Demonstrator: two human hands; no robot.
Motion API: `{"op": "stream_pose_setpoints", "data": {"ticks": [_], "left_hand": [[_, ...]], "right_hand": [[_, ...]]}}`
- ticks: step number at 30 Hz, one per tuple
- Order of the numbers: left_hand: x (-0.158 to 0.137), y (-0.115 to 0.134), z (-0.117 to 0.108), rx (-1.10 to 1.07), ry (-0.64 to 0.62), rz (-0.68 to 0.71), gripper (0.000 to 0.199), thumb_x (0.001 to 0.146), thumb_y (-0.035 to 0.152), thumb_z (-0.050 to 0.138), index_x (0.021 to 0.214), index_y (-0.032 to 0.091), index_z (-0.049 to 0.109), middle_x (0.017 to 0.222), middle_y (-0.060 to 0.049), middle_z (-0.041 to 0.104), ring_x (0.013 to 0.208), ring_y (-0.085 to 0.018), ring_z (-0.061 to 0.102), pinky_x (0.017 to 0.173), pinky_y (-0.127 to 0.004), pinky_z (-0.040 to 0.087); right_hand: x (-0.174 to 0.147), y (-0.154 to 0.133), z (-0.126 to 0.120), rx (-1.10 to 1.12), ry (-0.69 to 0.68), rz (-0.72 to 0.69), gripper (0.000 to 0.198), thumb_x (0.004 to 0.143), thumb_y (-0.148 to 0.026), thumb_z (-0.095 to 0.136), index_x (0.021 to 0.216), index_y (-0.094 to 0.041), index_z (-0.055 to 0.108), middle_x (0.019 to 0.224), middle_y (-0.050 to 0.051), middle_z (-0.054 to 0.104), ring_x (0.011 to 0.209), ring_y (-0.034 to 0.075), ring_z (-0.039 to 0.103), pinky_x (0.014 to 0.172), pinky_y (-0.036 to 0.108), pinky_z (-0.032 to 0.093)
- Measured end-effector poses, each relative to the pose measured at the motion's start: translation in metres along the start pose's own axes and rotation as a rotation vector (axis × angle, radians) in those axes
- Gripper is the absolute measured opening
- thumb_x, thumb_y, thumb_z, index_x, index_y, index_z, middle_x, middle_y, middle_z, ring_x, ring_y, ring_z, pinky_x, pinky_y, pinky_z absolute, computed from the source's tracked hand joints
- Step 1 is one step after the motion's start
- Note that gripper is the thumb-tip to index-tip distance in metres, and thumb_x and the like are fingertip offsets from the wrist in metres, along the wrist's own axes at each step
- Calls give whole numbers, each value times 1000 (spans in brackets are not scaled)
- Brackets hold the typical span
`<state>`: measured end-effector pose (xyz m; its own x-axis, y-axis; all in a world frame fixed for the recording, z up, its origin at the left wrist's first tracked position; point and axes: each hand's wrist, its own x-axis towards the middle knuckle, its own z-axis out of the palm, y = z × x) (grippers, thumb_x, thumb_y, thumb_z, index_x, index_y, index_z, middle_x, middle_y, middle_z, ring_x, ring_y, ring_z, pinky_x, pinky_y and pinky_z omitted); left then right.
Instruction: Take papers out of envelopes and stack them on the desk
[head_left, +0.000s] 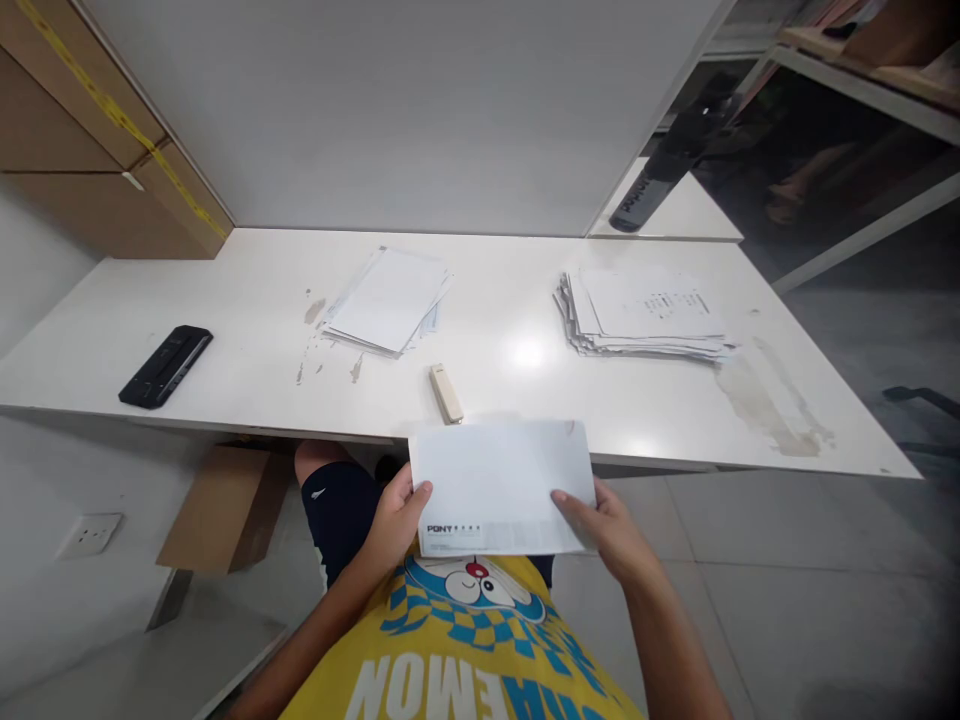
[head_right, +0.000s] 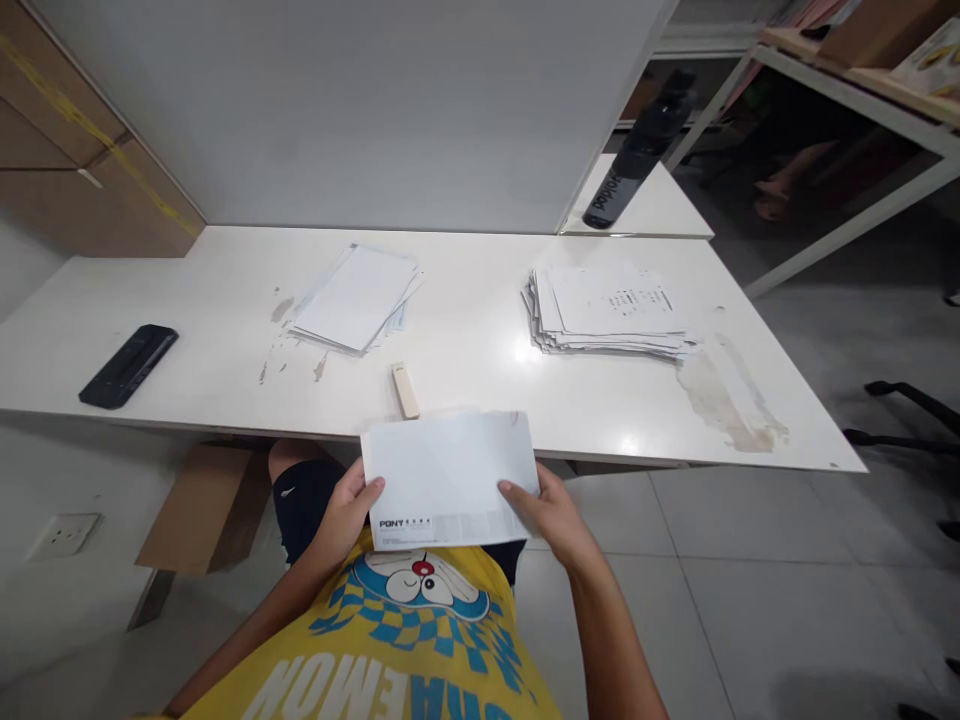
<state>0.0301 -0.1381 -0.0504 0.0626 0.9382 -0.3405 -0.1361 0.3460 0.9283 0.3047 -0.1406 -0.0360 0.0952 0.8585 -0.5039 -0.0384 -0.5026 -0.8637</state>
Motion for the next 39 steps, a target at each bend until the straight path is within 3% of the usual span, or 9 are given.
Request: {"op": "stream_pose_setpoints", "data": {"ticks": [5, 10, 13, 17, 20, 23, 27, 34, 39], "left_hand": [[22, -8, 6, 106, 61, 25, 52, 82, 51, 65, 121, 19, 61, 114, -11, 71, 103, -27, 66, 89, -37, 52], [27, -17, 6, 134, 68, 75, 47, 85, 50, 61, 119, 17, 61, 111, -11, 71, 103, -26, 66, 91, -37, 50], [32, -7, 9, 158, 40, 41, 40, 85, 49, 60, 110, 18, 63, 84, -5, 72, 76, -21, 67, 74, -32, 52], [40, 15, 8, 433, -25, -39, 27, 87, 44, 53, 76, 20, 59, 51, 4, 52, 44, -14, 51, 50, -25, 38], [42, 21, 6, 738, 82, 168, 28, 91, 38, 48, 71, 21, 58, 58, 1, 57, 55, -16, 57, 57, -26, 41], [47, 17, 9, 938, 195, 501, 23, 93, 33, 47, 96, 20, 66, 88, -7, 69, 88, -24, 66, 77, -33, 49], [63, 8, 16, 1058, 124, 853, 39, 90, 17, 47, 127, 18, 59, 133, -14, 62, 134, -29, 50, 107, -44, 41], [81, -8, 18, 1078, 214, 905, 42, 85, 5, 40, 114, 19, 66, 118, -12, 70, 121, -27, 61, 98, -46, 49], [92, 23, 16, 1157, 75, 980, 22, 84, 11, 49, 97, 19, 65, 107, -13, 68, 122, -31, 58, 98, -48, 50]], "right_hand": [[34, -30, -3, -187, -92, -58, 50, 67, -45, 79, 109, -23, 65, 105, 8, 73, 97, 32, 69, 76, 40, 59], [44, -23, -8, -230, -122, -74, 48, 74, -48, 74, 112, -23, 59, 107, 8, 70, 95, 28, 67, 72, 35, 57], [47, -17, -14, -205, -96, -73, 47, 76, -51, 72, 111, -22, 59, 103, 7, 69, 89, 25, 67, 69, 33, 55], [55, -14, -29, -183, -53, -123, 46, 78, -50, 71, 112, -22, 58, 101, 6, 68, 90, 23, 65, 70, 31, 53], [60, -15, -43, -222, -16, -131, 48, 78, -51, 71, 115, -23, 58, 101, 5, 69, 90, 23, 65, 70, 30, 52], [62, -23, -49, -227, 21, -132, 47, 75, -52, 72, 111, -23, 60, 98, 6, 69, 88, 24, 65, 68, 31, 53], [64, -35, -46, -206, 36, -132, 46, 72, -50, 74, 106, -23, 61, 98, 6, 69, 89, 25, 65, 68, 31, 53], [68, -23, -43, -209, 10, -144, 47, 74, -49, 73, 112, -23, 61, 102, 6, 70, 93, 26, 65, 72, 33, 54], [92, -39, -74, -265, 39, -210, 47, 72, -47, 74, 111, -23, 65, 100, 6, 71, 90, 27, 66, 70, 34, 54]]}}
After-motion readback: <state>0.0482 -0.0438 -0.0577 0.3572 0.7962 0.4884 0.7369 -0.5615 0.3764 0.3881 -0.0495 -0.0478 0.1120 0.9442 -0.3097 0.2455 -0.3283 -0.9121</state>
